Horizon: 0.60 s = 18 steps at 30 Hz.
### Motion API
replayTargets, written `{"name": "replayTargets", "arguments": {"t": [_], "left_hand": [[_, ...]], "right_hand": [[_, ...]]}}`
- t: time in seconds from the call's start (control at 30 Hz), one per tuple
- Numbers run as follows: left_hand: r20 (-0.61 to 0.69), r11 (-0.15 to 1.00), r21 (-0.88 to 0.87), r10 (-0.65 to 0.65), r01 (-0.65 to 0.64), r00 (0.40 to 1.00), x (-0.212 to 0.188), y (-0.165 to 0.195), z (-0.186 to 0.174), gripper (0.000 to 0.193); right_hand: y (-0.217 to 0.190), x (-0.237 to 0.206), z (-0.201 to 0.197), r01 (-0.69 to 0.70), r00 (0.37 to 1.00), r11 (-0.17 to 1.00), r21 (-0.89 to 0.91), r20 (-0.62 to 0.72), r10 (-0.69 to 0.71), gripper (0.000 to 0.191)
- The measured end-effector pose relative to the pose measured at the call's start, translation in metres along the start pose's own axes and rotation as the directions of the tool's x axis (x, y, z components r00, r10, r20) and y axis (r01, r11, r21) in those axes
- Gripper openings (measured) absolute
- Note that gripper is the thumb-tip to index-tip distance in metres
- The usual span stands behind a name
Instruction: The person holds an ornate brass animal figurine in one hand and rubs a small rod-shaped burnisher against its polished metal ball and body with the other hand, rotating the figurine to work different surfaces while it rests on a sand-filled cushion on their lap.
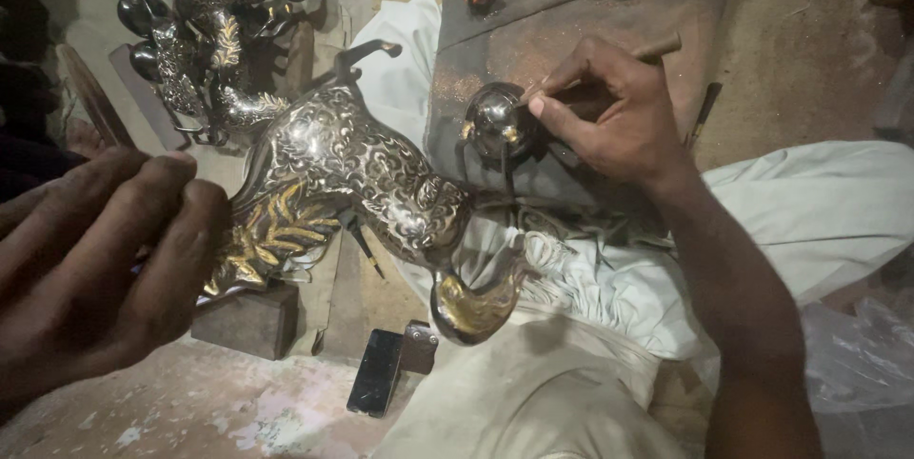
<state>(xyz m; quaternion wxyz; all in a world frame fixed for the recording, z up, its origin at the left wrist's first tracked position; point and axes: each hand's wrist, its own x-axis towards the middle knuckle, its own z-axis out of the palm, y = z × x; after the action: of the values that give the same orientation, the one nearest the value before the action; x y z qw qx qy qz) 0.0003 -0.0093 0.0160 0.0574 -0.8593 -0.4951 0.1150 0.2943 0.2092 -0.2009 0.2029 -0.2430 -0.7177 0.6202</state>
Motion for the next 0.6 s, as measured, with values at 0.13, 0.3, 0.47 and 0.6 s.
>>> {"name": "replayTargets", "arguments": {"t": [0.13,0.3,0.47,0.6], "left_hand": [[-0.092,0.983,-0.180,-0.047,0.029,0.995,-0.002,0.000,0.005,0.032],[0.103,0.934,-0.271,-0.214,0.235,0.971,-0.012,0.006,0.006,0.045],[0.293,0.901,-0.280,-0.248,0.331,0.923,-0.022,0.007,0.013,0.047],[0.232,0.893,-0.353,-0.208,0.281,0.950,-0.027,0.006,0.016,0.033]], "right_hand": [[-0.005,-0.010,0.007,-0.065,0.996,0.995,0.074,-0.051,0.069,0.015],[0.000,-0.019,0.017,-0.011,0.992,0.997,0.070,-0.126,0.020,0.017],[0.011,-0.022,0.025,0.042,0.981,0.994,0.104,-0.195,-0.021,0.017],[0.015,-0.025,0.028,0.101,0.975,0.993,0.067,-0.204,-0.085,0.017]]}}
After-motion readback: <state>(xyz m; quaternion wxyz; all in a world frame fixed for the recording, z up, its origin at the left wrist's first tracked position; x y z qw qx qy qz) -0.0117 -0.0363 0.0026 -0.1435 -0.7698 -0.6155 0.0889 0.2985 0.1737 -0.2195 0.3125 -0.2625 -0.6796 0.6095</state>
